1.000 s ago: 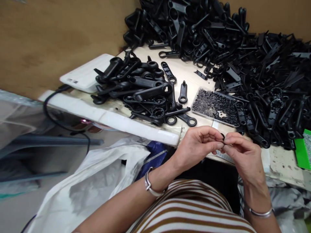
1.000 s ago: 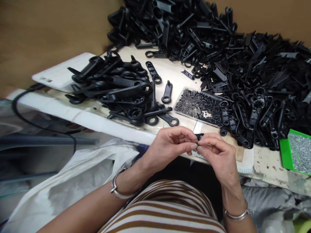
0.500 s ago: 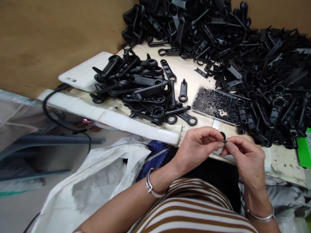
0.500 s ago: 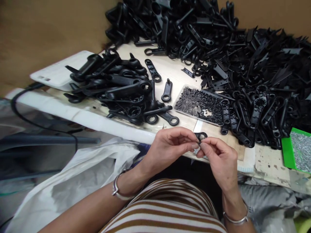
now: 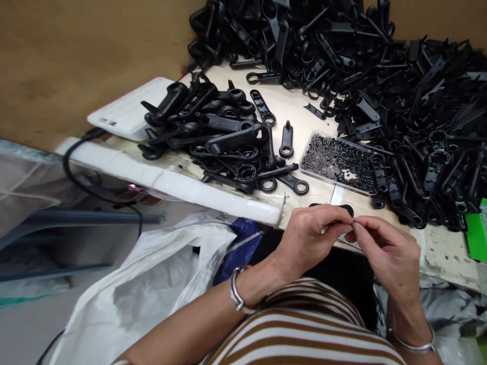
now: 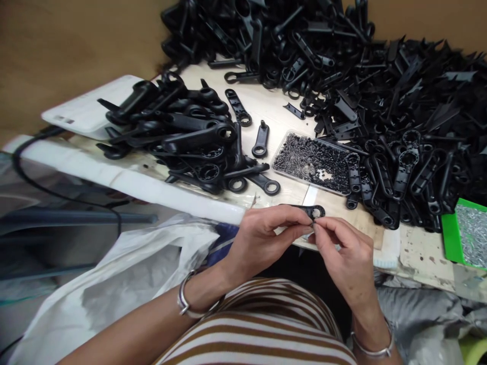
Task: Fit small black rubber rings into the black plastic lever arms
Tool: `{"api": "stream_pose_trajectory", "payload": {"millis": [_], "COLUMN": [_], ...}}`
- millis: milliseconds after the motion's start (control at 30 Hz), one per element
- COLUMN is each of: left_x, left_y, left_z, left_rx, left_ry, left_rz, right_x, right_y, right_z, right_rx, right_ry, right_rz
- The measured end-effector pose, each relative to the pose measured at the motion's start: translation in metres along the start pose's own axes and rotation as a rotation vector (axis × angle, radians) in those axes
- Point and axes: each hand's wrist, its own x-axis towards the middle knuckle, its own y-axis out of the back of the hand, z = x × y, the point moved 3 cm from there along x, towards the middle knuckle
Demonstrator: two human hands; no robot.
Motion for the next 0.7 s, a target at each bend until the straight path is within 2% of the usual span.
{"api": "stream_pose_trajectory", "payload": {"millis": [133,267,333,433,533,700], "left_x": [-0.001,0.001,0.004,0.006,0.004,-0.004], "left_y": [0.001,0.014,0.021,0.023,0.020,0.011], "left_z": [0.002,0.006,0.005,-0.004,-0.012,-0.016], "left_rx": [0.080,0.284,0.479,0.707,0.727,0.648], "left_ry": [-0.062,-0.230,-0.308,-0.324,-0.291,-0.263], "left_rz": [-0.020,-0.043,-0.096,-0.234,-0.307,-0.288], "right_x": [0.003,0.000,-0.002,-0.004,-0.004,0.000], "right_y": [0.001,0.010,0.015,0.019,0.017,0.011], "right_z": [0.000,0.013,0.021,0.029,0.030,0.021], "right_rx": [-0.099,-0.117,-0.129,-0.163,-0.212,-0.316], "right_ry": [0.086,-0.003,-0.063,-0.085,-0.033,0.115], "right_rz": [-0.026,-0.016,0.008,0.014,0.001,0.004]}}
